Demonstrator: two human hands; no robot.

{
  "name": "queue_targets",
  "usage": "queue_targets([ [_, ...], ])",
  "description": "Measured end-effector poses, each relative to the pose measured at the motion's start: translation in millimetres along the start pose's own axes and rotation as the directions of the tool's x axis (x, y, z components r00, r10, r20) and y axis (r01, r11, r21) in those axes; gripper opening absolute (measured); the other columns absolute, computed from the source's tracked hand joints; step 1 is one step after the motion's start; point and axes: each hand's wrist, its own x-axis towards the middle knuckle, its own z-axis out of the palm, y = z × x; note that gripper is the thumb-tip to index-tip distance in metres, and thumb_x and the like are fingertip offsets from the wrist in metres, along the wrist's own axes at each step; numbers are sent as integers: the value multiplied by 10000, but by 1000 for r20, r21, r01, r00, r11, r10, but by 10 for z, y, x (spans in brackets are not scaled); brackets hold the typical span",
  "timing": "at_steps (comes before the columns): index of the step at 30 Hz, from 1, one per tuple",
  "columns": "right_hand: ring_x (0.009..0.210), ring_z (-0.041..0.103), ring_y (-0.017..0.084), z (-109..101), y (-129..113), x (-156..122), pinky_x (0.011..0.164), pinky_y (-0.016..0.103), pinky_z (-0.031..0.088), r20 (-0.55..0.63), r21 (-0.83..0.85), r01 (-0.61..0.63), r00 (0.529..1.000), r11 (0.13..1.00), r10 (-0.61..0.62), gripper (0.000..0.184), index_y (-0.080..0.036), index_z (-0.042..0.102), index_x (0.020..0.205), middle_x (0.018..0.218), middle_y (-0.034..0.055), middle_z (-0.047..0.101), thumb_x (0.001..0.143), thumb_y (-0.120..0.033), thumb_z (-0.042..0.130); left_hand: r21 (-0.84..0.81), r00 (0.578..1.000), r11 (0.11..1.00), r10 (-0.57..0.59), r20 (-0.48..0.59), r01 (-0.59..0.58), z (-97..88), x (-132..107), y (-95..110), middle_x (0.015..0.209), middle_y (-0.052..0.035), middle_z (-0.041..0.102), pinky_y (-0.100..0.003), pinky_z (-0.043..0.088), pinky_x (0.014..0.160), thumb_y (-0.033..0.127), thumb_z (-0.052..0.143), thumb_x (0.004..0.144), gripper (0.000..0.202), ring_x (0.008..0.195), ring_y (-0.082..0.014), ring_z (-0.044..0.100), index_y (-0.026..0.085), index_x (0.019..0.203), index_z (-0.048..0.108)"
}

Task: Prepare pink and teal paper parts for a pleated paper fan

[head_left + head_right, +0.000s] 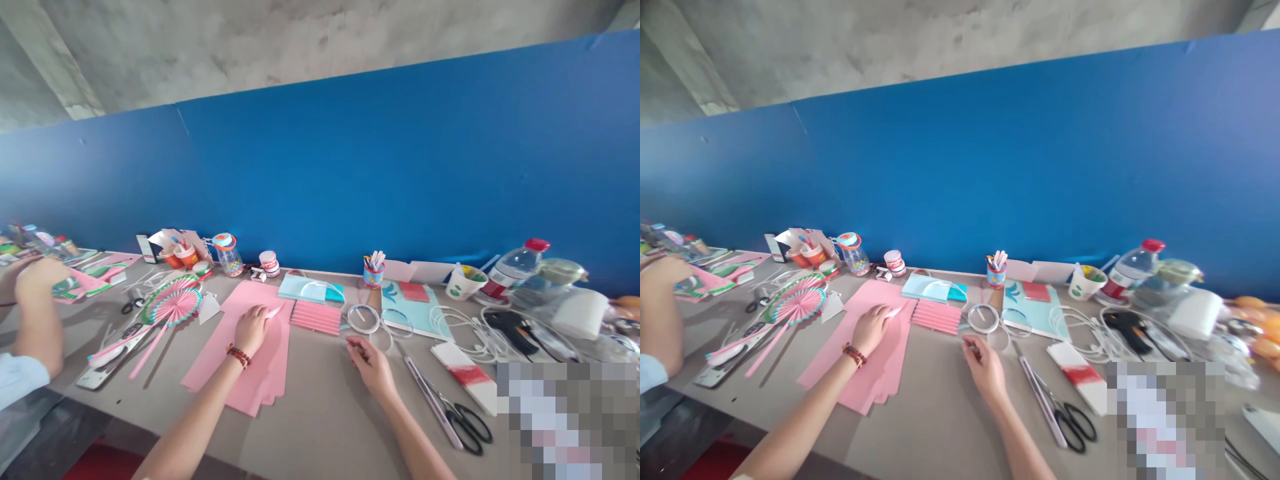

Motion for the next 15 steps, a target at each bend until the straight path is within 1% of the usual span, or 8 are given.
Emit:
queue_targets([
  [3, 604, 594, 177, -5, -18, 4, 560, 273, 502, -16, 38, 2, 1000, 999, -1, 376, -178, 693, 991, 694, 26, 638, 829, -500, 588, -25, 997, 998, -66, -50, 65, -127, 54, -90, 1038, -85, 728, -302, 498, 825, 200, 474, 912, 242, 973, -222, 670, 209, 1053, 671],
  [5, 585, 582, 171, -10, -35, 0, 543, 268, 494, -26, 64, 7, 1000, 998, -6, 384, -172, 694, 999, 673, 20, 626, 836, -503, 587, -49, 982, 989, -142, -123, 137, -289, 103, -222, 898, -64, 732, -273, 495, 725, 222, 448, 916, 233, 826, -207, 677, 206, 980, 671],
  [7, 572, 576, 166, -9, -50, -4, 530, 265, 488, -35, 77, 14, 999, 997, -11, 388, -170, 695, 1006, 672, 20, 628, 845, -503, 581, -85, 947, 972, -232, -223, 218, -504, 144, -383, 778, -56, 705, -265, 471, 623, 266, 425, 922, 244, 696, -203, 649, 189, 911, 656],
  [8, 571, 578, 165, -6, -55, -5, 528, 264, 488, -40, 82, 16, 999, 997, -13, 388, -170, 695, 1008, 681, 23, 636, 848, -504, 580, -106, 921, 962, -272, -278, 252, -621, 155, -458, 750, -61, 690, -268, 460, 596, 291, 416, 924, 258, 673, -207, 634, 178, 887, 645],
  [10, 573, 584, 166, 4, -60, -3, 525, 266, 493, -49, 92, 18, 999, 996, -14, 388, -170, 698, 1005, 696, 29, 651, 846, -505, 584, -153, 859, 943, -333, -389, 297, -846, 147, -557, 779, -71, 681, -278, 462, 610, 337, 376, 945, 304, 716, -216, 629, 172, 887, 625],
  [12, 580, 592, 167, 11, -69, 2, 525, 271, 502, -62, 101, 19, 998, 995, -13, 393, -167, 697, 1002, 725, 40, 669, 845, -509, 584, -191, 800, 932, -363, -477, 309, -1029, 89, -547, 837, -79, 675, -288, 466, 630, 383, 336, 975, 355, 756, -218, 624, 163, 961, 614],
  [14, 597, 597, 161, 7, -113, 0, 536, 275, 516, -77, 107, 21, 997, 994, -12, 396, -165, 687, 1021, 809, 60, 691, 848, -504, 577, -211, 783, 941, -336, -524, 263, -1149, -17, -407, 833, -65, 666, -278, 469, 631, 413, 363, 982, 354, 738, -201, 620, 163, 1003, 612],
  [15, 616, 600, 156, -3, -159, -8, 551, 277, 526, -86, 107, 27, 996, 994, -17, 393, -167, 678, 1048, 879, 72, 697, 848, -491, 580, -220, 786, 962, -261, -560, 163, -1185, -83, -291, 823, -68, 665, -278, 476, 633, 403, 407, 976, 326, 723, -197, 622, 155, 1013, 615],
])
